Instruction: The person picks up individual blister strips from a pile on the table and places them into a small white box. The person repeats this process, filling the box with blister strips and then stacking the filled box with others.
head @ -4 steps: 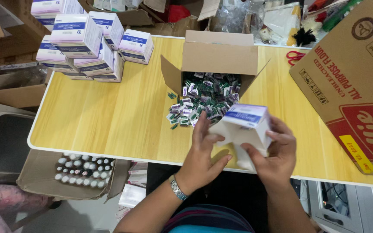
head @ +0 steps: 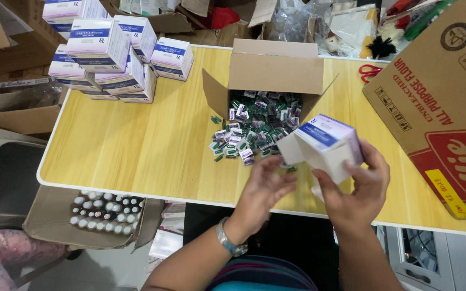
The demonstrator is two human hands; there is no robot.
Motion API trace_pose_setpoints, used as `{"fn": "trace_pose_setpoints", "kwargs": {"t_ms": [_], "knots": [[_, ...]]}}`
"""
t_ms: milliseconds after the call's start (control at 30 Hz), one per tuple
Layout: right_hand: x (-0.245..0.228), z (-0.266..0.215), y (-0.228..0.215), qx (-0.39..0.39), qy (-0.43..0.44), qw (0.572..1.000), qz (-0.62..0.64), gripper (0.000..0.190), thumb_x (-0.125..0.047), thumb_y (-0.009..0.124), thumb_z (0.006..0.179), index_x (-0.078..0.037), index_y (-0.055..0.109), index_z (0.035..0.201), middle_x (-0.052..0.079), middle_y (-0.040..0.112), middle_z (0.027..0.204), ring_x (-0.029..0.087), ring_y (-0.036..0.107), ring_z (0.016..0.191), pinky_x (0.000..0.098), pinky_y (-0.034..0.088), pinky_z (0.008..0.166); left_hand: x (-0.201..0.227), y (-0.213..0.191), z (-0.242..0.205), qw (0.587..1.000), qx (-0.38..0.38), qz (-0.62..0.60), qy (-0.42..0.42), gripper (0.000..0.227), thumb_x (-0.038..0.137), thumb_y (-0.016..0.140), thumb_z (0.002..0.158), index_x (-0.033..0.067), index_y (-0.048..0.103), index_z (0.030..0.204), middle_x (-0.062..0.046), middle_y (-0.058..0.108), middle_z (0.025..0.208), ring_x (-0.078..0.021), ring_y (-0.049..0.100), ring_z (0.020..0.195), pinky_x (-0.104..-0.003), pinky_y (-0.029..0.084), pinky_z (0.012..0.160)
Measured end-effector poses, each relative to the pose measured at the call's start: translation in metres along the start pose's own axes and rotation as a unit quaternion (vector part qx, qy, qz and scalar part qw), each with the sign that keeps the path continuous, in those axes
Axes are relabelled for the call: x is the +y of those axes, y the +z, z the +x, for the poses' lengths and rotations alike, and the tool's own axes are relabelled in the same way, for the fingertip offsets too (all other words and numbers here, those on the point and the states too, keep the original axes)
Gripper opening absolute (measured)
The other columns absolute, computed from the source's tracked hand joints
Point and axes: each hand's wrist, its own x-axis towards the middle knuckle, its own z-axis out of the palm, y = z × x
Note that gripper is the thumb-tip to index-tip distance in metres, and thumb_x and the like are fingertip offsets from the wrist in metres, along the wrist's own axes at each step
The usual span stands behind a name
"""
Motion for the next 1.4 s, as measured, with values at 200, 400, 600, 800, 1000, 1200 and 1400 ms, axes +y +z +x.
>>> {"fn": "trace_pose_setpoints", "kwargs": {"t_ms": [200,400,600,800,1000,1200,1400], "knots": [[-0.025,0.015,0.001,-0.135,-0.241,0.946,-0.171,0.035,-0.006,0.091,0.070,-0.017,0.074,0.098,0.013,0.062,0.128,0.035,0.057,0.122,0.0439,0.056,0.097,-0.032,-0.020,0.022,0.911,-0.027,-0.382,-0.151,0.048,0.037,0.039,0.112,0.0009,0.057,0.137,-0.016,0.061,0.130,-0.0250,0.064,0.110,-0.034,0.054,0.086],[-0.011,0.018,0.001,-0.030,-0.133,0.985,-0.101,0.034,-0.001,0.085,0.078,-0.011,0.066,0.105,0.017,0.057,0.134,0.035,0.060,0.122,0.0435,0.057,0.101,-0.036,-0.021,0.030,0.939,0.098,-0.283,-0.168,0.030,0.025,0.045,0.107,0.0043,0.058,0.124,-0.006,0.065,0.111,-0.0209,0.064,0.106,-0.033,0.057,0.093],[0.042,0.028,-0.040,-0.072,0.233,0.963,0.116,0.044,-0.005,0.069,0.098,-0.007,0.048,0.136,0.010,0.062,0.138,0.019,0.066,0.117,0.0321,0.056,0.094,0.002,-0.042,0.022,0.985,0.043,0.161,0.040,0.024,0.012,0.069,0.100,0.0027,0.059,0.120,-0.008,0.061,0.105,-0.0222,0.056,0.098,-0.035,0.049,0.088],[0.093,0.087,-0.065,-0.435,0.386,0.812,0.042,0.045,-0.014,0.072,0.090,-0.011,0.058,0.133,0.014,0.071,0.109,0.018,0.065,0.090,0.0329,0.054,0.075,0.071,-0.071,0.029,0.705,-0.044,0.676,0.209,0.061,0.027,0.081,0.084,0.0033,0.052,0.132,-0.019,0.054,0.127,-0.0387,0.052,0.119,-0.047,0.045,0.102],[0.067,0.141,-0.053,-0.487,0.260,0.824,-0.127,0.057,-0.021,0.075,0.082,-0.021,0.061,0.137,0.008,0.070,0.124,0.023,0.065,0.114,0.0372,0.053,0.093,0.086,-0.074,0.032,0.625,-0.075,0.754,0.187,0.086,0.044,0.085,0.073,0.0050,0.047,0.140,-0.025,0.039,0.148,-0.0475,0.034,0.137,-0.057,0.032,0.111],[-0.009,0.116,-0.048,-0.404,0.144,0.833,-0.349,0.056,-0.045,0.079,0.078,-0.020,0.067,0.127,0.007,0.067,0.121,0.030,0.064,0.112,0.0419,0.051,0.095,0.076,-0.085,0.033,0.596,-0.076,0.795,0.083,0.096,0.057,0.080,0.076,0.0162,0.037,0.151,-0.026,0.024,0.156,-0.0491,0.023,0.142,-0.071,0.021,0.110],[-0.025,0.075,-0.019,-0.414,0.017,0.802,-0.430,0.025,-0.028,0.070,0.074,-0.015,0.069,0.096,0.005,0.067,0.092,0.028,0.065,0.096,0.0416,0.051,0.081,0.064,-0.079,0.042,0.577,-0.172,0.792,0.106,0.083,0.056,0.074,0.084,0.0268,0.038,0.153,-0.026,0.020,0.159,-0.0530,0.022,0.143,-0.073,0.021,0.109]]}}
